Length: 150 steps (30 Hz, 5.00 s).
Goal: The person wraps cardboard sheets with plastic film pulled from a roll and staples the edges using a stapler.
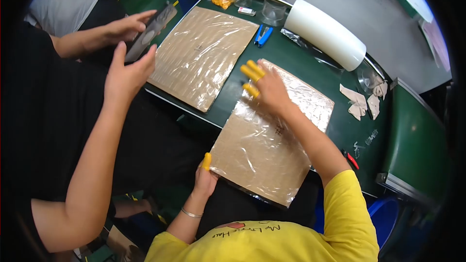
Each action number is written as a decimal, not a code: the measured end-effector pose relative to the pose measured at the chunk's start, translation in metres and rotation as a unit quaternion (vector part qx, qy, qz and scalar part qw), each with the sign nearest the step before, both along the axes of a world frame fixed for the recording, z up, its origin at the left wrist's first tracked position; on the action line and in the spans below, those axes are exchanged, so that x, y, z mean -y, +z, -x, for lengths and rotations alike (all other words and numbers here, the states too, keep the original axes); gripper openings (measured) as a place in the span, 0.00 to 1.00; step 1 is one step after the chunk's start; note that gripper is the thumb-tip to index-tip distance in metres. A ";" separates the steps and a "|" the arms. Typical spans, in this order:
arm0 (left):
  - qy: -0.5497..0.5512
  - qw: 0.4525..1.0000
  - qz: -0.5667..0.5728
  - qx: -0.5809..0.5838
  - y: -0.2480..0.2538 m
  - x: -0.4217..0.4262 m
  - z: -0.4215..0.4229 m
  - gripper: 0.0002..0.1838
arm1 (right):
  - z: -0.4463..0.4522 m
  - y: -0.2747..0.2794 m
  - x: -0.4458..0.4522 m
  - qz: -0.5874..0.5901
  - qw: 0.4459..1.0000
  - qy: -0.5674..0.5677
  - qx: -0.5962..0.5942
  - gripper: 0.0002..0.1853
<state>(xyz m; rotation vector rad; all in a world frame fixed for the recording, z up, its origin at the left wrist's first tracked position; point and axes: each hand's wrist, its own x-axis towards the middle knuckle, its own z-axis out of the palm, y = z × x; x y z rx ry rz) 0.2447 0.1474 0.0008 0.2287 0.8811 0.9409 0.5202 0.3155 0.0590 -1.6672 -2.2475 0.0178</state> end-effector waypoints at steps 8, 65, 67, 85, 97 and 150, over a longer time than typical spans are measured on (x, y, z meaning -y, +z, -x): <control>-0.049 0.999 -0.014 -0.012 -0.013 0.007 -0.011 0.22 | 0.024 -0.011 0.002 0.046 0.999 0.009 -0.027 0.30; -0.273 0.920 -0.279 -0.038 0.087 0.149 -0.036 0.30 | 0.070 0.034 0.385 0.419 0.546 -0.061 -0.723 0.26; -0.330 0.821 -0.432 -0.174 0.087 0.152 -0.044 0.29 | 0.064 0.034 0.387 0.429 0.638 -0.035 -0.638 0.28; -0.246 0.955 -0.086 -0.139 -0.009 0.078 -0.125 0.16 | 0.031 0.018 0.375 0.386 0.488 -0.215 -0.753 0.34; -0.253 0.946 -0.169 -0.112 -0.022 0.075 -0.124 0.18 | 0.010 0.002 0.354 0.414 0.503 -0.261 -0.712 0.29; -0.360 0.839 -0.393 -0.108 0.067 0.116 -0.103 0.35 | 0.012 0.025 0.389 0.402 0.561 -0.110 -0.715 0.32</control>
